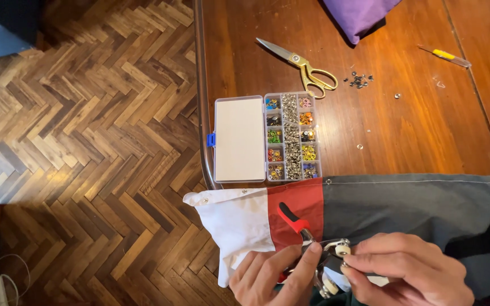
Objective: Installing metal grommets into a fabric piece using a hand-held press tool
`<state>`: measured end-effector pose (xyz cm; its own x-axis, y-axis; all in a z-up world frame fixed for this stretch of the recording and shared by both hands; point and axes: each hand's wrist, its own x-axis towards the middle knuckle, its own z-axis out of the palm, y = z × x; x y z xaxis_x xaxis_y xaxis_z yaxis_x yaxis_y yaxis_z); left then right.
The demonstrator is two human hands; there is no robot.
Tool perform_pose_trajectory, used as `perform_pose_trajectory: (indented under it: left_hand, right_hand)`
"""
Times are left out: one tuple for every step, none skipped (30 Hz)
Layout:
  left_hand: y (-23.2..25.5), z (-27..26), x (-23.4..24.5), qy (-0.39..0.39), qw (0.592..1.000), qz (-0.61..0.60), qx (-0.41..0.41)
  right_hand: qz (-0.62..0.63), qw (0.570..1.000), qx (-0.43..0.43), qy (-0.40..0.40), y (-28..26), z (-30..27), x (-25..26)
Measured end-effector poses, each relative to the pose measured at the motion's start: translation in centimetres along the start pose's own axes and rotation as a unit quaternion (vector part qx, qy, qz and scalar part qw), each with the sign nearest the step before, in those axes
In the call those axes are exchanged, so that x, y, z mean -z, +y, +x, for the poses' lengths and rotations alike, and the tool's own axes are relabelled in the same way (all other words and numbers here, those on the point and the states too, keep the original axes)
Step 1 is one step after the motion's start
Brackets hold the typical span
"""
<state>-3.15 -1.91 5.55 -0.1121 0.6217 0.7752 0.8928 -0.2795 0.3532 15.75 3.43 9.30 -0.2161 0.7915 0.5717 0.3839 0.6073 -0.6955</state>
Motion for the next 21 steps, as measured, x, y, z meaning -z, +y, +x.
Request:
perform_pose_trajectory:
  left_hand:
    - [0.0, 0.0, -0.1, 0.015, 1.0, 0.009, -0.021]
    - [0.3, 0.1, 0.0, 0.015, 1.0, 0.007, -0.023]
    - [0.5, 0.3, 0.2, 0.015, 0.999, 0.015, -0.031]
    - [0.7, 0.5, 0.3, 0.016, 0.999, 0.025, -0.038]
    - [0.7, 0.3, 0.2, 0.017, 0.999, 0.025, -0.04]
    - [0.8, 0.0, 0.3, 0.012, 0.998, 0.025, -0.048]
    - [0.8, -0.2, 0.4, 0.007, 0.998, 0.025, -0.055]
    - [1.1, -0.2, 0.3, 0.006, 0.998, 0.025, -0.056]
    - [1.3, -0.1, 0.2, 0.015, 0.999, 0.025, -0.043]
    - [1.5, -0.1, 0.1, 0.024, 0.999, 0.025, -0.03]
    - [1.4, -0.2, -0.2, 0.024, 0.999, 0.025, -0.031]
    - [1.3, -0.3, -0.4, 0.033, 0.998, 0.027, -0.036]
    - [1.2, -0.4, -0.7, 0.042, 0.998, 0.028, -0.041]
    - [1.1, -0.6, -0.7, 0.041, 0.998, 0.028, -0.041]
    - [1.1, -0.7, -0.8, 0.044, 0.998, 0.027, -0.047]
    - [0.9, -0.8, -0.9, 0.046, 0.997, 0.025, -0.053]
    - [0.8, -0.9, -0.8, 0.045, 0.997, 0.024, -0.054]
    - [0.7, -1.0, -0.8, 0.041, 0.997, 0.028, -0.066]
    - [0.6, -1.1, -0.7, 0.038, 0.996, 0.033, -0.078]
    - [0.4, -1.3, -0.9, 0.037, 0.996, 0.033, -0.078]
    - [0.2, -1.5, -1.0, 0.042, 0.995, 0.034, -0.086]
  right_hand:
    - [-0.024, 0.999, 0.016, 0.038, -0.1, -0.4, -0.5]
    - [-0.025, 0.999, 0.016, 0.041, 0.1, -0.7, -0.4]
    - [-0.041, 0.997, 0.043, 0.05, 0.3, -1.0, -0.3]
    - [-0.056, 0.994, 0.07, 0.058, 0.6, -1.2, -0.3]
    - [-0.056, 0.994, 0.071, 0.06, 0.8, -1.3, -0.2]
    - [-0.06, 0.993, 0.071, 0.068, 0.8, -1.6, -0.1]
    - [-0.064, 0.992, 0.071, 0.077, 0.8, -1.8, 0.0]
    - [-0.063, 0.992, 0.071, 0.078, 0.8, -1.9, 0.1]
    - [-0.073, 0.992, 0.066, 0.077, 0.7, -1.9, 0.3]
    - [-0.083, 0.992, 0.062, 0.076, 0.7, -1.9, 0.3]
    - [-0.083, 0.992, 0.063, 0.078, 0.4, -1.6, 0.3]
    - [-0.071, 0.993, 0.051, 0.073, 0.1, -1.3, 0.3]
    - [-0.059, 0.995, 0.04, 0.069, -0.1, -1.1, 0.2]
    - [-0.059, 0.995, 0.039, 0.069, 0.2, -1.2, 0.1]
    - [-0.032, 0.996, 0.038, 0.078, 0.6, -1.4, 0.0]
    - [-0.005, 0.995, 0.037, 0.088, 0.9, -1.5, -0.2]
    - [-0.005, 0.995, 0.036, 0.09, 0.9, -1.1, 0.0]
    - [0.034, 0.996, 0.036, 0.07, 1.0, -0.7, 0.2]
    - [0.073, 0.995, 0.036, 0.051, 1.1, -0.3, 0.3]
    - [0.073, 0.995, 0.035, 0.051, 1.0, -0.2, 0.3]
    - [0.075, 0.996, 0.005, 0.047, 0.8, -0.2, 0.2]
